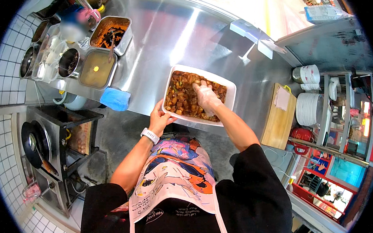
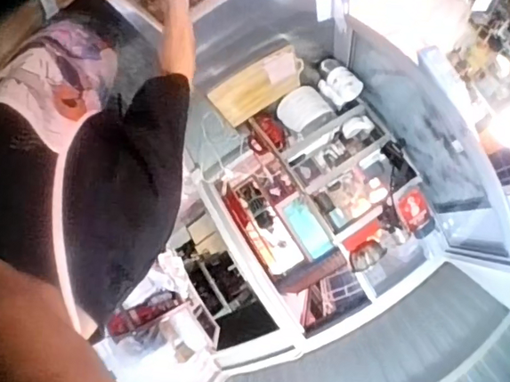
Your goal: The person mixes a large batch of cooked food in a white rectangular container using a gloved hand. They then wipe the stainless steel countertop with a cloth and move the container aside. Finally, they open a large metal pot on the floor and place a ladle inside.
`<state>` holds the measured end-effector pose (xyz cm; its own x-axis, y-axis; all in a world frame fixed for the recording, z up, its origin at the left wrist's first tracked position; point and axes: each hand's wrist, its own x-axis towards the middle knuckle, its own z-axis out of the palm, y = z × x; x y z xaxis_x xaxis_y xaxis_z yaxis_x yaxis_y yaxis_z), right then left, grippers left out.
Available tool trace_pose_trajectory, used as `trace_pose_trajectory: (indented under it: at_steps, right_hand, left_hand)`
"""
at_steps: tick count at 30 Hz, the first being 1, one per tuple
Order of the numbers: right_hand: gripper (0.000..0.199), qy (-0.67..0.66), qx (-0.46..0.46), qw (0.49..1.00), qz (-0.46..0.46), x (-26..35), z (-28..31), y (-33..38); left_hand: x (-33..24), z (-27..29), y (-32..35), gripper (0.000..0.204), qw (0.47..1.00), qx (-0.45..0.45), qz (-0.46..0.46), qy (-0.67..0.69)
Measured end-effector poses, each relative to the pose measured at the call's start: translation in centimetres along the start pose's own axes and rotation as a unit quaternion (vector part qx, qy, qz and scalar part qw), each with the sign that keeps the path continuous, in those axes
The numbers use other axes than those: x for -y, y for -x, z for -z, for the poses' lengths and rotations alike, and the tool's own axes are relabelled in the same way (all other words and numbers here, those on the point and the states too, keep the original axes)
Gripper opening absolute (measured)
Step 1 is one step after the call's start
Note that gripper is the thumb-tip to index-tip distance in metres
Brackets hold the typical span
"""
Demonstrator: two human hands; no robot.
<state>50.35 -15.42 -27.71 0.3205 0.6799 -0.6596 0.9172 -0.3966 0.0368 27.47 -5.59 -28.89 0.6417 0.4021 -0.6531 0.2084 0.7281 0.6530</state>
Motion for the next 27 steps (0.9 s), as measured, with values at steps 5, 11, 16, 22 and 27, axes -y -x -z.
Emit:
trace_pose_trajectory:
  at_steps: [5,11,16,22,27]
  right_hand:
    - [0.084,-0.206,-0.034,0.978,-0.021,3.7,1.2,-0.9]
    - [0.053,-0.23,-0.07,0.967,0.084,2.4,0.3,-0.1]
    - [0.055,-0.297,-0.134,0.942,0.081,4.6,4.2,2.2]
    - [0.097,-0.048,-0.1,0.99,0.091,6.3,4.2,1.5]
    - [0.073,-0.035,0.002,0.998,0.055,3.9,2.5,-1.4]
  left_hand:
    - [0.1,0.6,0.1,0.072,1.0,0.009,-0.018,0.02]
    - [0.5,0.7,0.1,0.071,1.0,-0.016,-0.019,-0.001]
    - [0.4,0.8,-0.3,0.07,1.0,0.003,-0.024,0.006]
    - [0.7,0.5,-0.3,0.07,0.999,0.001,-0.028,0.031]
    - [0.8,0.2,-0.4,0.066,0.999,-0.012,-0.03,0.04]
